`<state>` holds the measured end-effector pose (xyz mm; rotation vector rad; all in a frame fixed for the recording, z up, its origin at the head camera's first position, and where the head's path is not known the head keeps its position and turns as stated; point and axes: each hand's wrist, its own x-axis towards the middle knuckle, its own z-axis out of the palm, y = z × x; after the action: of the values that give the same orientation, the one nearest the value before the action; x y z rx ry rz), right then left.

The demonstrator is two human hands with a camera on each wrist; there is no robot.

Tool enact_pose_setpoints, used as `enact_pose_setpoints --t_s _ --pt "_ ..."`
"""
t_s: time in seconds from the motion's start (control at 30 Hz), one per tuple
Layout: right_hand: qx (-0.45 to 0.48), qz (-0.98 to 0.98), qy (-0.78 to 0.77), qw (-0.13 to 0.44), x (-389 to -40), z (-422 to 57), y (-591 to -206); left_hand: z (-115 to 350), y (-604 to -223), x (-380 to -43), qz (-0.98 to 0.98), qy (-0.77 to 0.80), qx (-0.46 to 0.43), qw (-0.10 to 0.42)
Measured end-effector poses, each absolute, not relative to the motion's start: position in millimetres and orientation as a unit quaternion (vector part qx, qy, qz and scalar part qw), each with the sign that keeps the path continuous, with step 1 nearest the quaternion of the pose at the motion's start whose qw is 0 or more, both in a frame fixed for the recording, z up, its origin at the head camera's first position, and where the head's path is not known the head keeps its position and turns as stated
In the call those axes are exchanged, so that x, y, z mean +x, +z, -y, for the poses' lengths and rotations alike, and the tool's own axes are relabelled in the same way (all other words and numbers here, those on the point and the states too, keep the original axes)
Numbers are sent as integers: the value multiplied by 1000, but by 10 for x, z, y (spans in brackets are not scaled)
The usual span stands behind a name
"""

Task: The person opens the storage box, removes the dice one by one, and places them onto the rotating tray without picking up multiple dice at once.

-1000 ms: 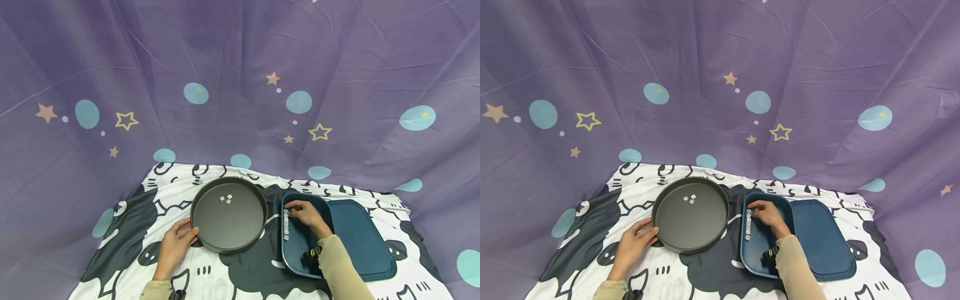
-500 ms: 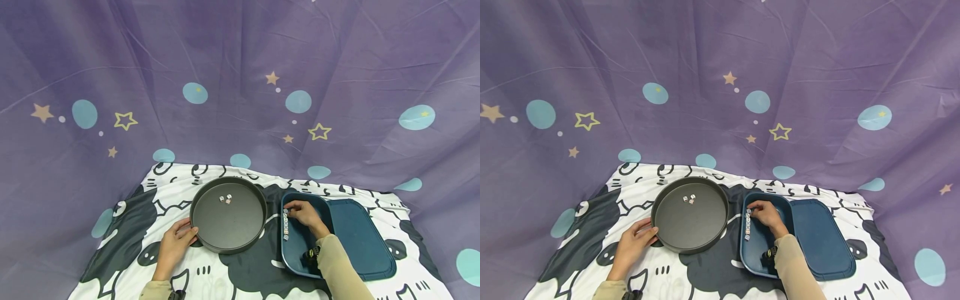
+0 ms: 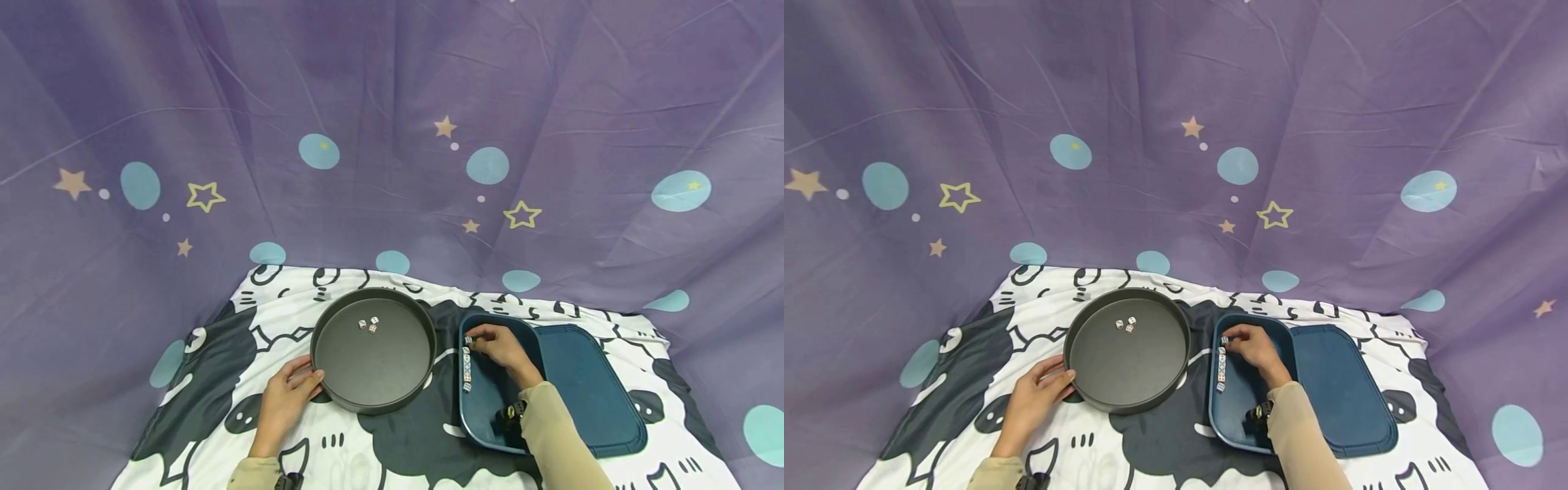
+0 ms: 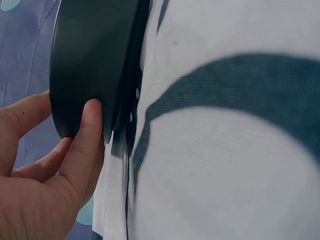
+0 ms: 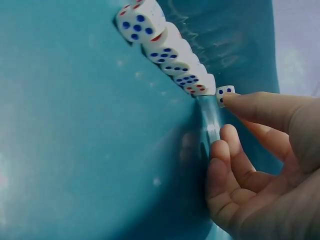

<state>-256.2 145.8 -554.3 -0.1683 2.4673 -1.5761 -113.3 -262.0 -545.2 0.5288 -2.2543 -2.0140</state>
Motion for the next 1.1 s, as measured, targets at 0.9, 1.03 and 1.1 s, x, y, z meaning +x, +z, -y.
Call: enact_pose_setpoints --t_s 0.9,1.03,1.1 --pt "-99 -827 -545 94 -2486 -1310 -4928 2632 -5456 -1124 738 -653 169 36" --pt "-109 -821 -552 100 -2499 -1170 -4858 2634 -5460 -1123 738 -652 169 38" --pt "-114 -816 -557 104 -2509 -1099 -4817 2630 -5461 -1126 738 -652 168 38"
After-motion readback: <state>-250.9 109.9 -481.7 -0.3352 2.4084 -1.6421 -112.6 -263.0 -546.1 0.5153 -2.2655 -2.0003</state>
